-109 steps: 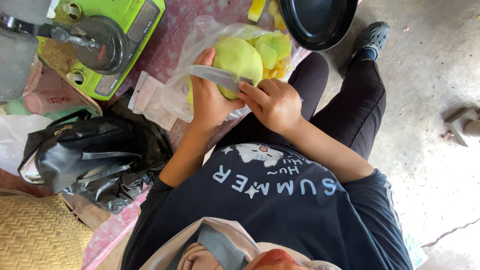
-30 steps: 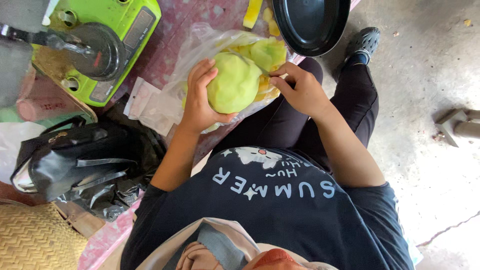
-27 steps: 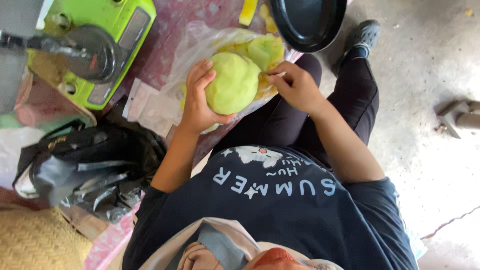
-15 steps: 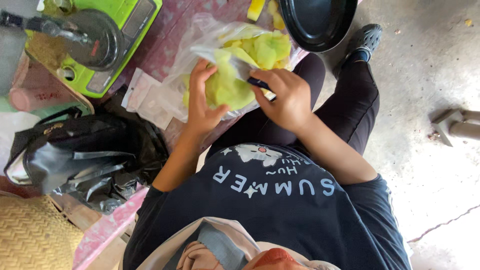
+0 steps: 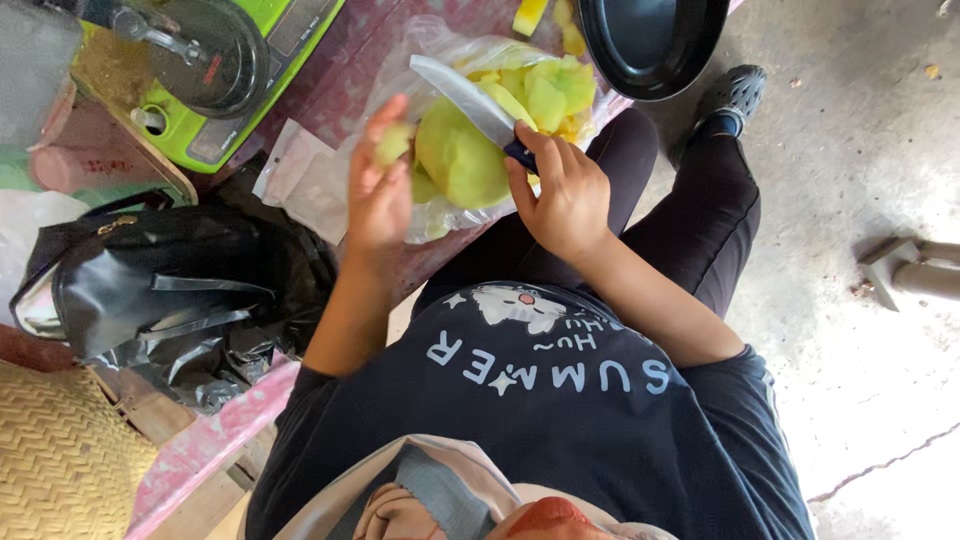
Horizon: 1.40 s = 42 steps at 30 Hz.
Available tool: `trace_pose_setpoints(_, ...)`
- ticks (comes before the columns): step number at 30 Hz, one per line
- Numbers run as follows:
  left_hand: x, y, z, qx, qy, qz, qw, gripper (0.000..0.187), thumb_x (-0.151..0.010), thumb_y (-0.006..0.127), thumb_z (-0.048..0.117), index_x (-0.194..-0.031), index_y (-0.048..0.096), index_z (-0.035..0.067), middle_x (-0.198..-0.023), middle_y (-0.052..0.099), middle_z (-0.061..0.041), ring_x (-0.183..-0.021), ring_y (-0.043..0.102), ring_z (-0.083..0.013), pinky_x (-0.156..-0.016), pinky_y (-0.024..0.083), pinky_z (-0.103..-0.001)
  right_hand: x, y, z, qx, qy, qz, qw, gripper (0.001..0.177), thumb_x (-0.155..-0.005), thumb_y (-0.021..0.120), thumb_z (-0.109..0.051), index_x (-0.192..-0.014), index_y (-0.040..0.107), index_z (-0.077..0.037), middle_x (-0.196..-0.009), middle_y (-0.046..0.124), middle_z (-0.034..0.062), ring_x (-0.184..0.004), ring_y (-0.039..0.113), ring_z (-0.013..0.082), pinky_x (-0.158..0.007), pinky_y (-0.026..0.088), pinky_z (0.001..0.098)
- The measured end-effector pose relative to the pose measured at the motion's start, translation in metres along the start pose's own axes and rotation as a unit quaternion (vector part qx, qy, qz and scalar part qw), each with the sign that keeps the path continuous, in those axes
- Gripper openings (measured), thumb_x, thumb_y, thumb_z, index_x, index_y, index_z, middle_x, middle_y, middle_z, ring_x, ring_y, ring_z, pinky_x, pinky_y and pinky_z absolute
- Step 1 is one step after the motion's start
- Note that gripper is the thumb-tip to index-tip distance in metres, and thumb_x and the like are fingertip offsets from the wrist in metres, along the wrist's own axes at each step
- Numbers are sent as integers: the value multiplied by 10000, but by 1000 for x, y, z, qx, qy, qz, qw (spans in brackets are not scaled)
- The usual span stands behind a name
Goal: The person sits on the floor and peels a green fruit using a knife. The person holds the fruit in the left hand and removes the skin in strips with the right hand, placing the peels into a plastic bag.
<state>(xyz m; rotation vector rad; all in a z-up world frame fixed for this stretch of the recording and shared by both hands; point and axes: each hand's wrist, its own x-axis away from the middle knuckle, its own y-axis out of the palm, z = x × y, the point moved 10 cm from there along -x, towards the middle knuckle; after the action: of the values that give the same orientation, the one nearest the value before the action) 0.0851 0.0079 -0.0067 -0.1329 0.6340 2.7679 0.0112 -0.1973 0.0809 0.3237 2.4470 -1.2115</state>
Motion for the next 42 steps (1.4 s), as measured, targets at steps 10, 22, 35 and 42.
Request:
trace_pose_setpoints(10, 13, 6, 66, -775, 134, -93, 610, 229, -968, 725, 285, -822, 666, 119, -1354, 702, -64, -1400, 511, -354, -1127, 340, -530, -3, 2, 2, 17, 12, -21, 1000, 322, -976, 750, -134, -1257, 643, -19, -940, 694, 119, -788, 690, 299, -673, 533, 388)
trace_pose_setpoints(22, -1, 38, 7, -467, 1, -88, 880, 1171, -718, 980, 420, -1570, 285, 19, -1506, 479, -223, -1374, 522, -397, -1111, 464, -452, 51, 81, 119, -364, 331, -58, 869, 350, -1055, 681, -272, -1219, 628, 32, -701, 574, 34, -566, 531, 121, -524, 415, 272)
trace_pose_setpoints(35, -11, 61, 21, -533, 105, -155, 825, 1225, -624, 1028, 338, -1587, 313, 87, -1553, 421, -216, -1447, 442, -416, -1213, 416, -499, 46, 114, 109, -519, 387, -102, 755, 334, -1054, 616, -290, -1199, 631, 10, -631, 537, -17, -442, 457, 72, -406, 351, 258)
trace_pose_setpoints(42, -18, 69, 36, -578, 119, -125, 798, 1237, -607, 1036, 452, -1545, 330, 64, -1596, 361, -248, -1453, 411, -439, -1212, 376, -522, 27, 53, 83, -396, 257, 8, 882, 294, -1075, 554, -183, -1301, 480, -10, -931, 683, 39, -616, 585, 90, -536, 497, 270)
